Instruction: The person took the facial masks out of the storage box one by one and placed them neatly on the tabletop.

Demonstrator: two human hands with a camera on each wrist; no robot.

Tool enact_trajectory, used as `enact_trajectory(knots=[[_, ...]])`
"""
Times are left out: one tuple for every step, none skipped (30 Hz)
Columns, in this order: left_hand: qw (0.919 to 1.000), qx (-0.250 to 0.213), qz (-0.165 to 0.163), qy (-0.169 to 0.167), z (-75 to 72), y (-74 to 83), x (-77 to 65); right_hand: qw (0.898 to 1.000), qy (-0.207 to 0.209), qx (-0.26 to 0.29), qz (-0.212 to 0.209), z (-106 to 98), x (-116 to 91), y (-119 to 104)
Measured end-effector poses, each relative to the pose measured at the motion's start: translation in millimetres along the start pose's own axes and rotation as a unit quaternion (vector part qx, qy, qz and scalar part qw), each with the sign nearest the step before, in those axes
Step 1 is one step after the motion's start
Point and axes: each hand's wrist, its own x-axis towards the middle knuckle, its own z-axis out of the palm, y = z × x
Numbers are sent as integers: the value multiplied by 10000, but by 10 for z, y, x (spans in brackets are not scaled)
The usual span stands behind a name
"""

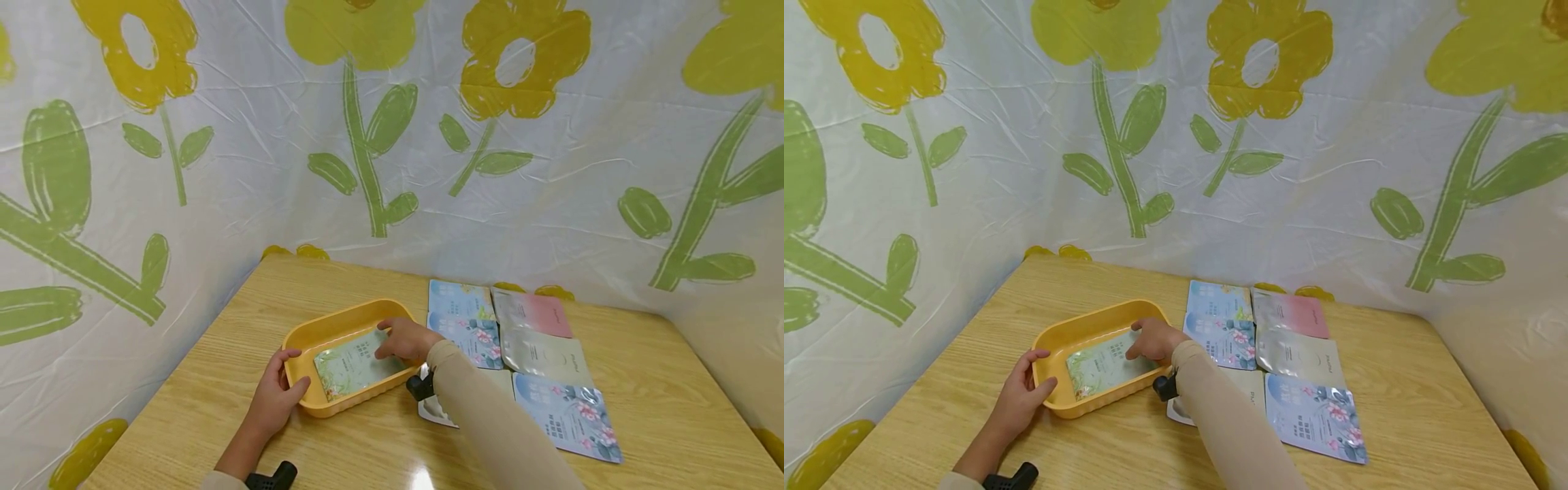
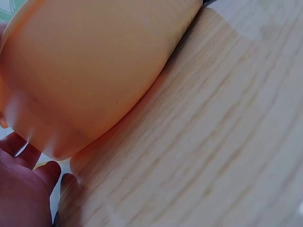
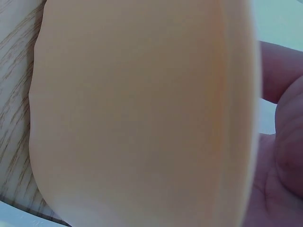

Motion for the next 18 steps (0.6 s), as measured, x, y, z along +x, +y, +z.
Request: enact_trajectory(knots=[[10000,-7,-11,-4,1,0,-1,10000,0,27,-37,-1,0,6],[10000,-11,-16,-6,2,1,-2,10000,-5,66,-73,-1,0,13],[10000,-16,-23,-5,3,2,-2,9999,-11,116,-112,-1,4,20],[10000,-7,-32,4,4,1,-3,9998,-14,163,-141,-1,7,24],[10000,-10,-32,6,5,2,-4,9997,-13,186,-176,-1,13,29],[10000,-18,-32,7,5,2,-5,9996,-13,201,-203,0,13,31],[10000,-20,-34,10,5,3,-5,9996,-9,181,-235,0,12,29],[10000,2,-38,14,5,5,-7,9995,0,146,-263,0,13,30],[10000,15,-46,21,6,6,-6,9995,5,119,-292,0,14,28],[10000,22,-45,20,6,6,-5,9995,5,104,-309,-1,10,24],[10000,14,-43,12,6,8,-5,9994,-2,106,-332,0,8,22],[10000,23,-47,9,5,8,-3,9993,-4,100,-347,0,4,19],[10000,38,-45,13,5,9,-1,9993,-4,92,-360,0,2,19],[10000,56,-42,16,6,9,0,9993,-10,107,-370,1,2,19],[10000,51,-35,15,7,9,3,9992,-17,130,-381,2,0,18],[10000,53,-31,10,7,10,3,9991,-20,154,-398,3,-2,17],[10000,69,-39,17,7,11,4,9990,-22,172,-412,5,-3,19],[9999,85,-48,22,7,11,4,9989,-18,191,-420,5,-6,19]])
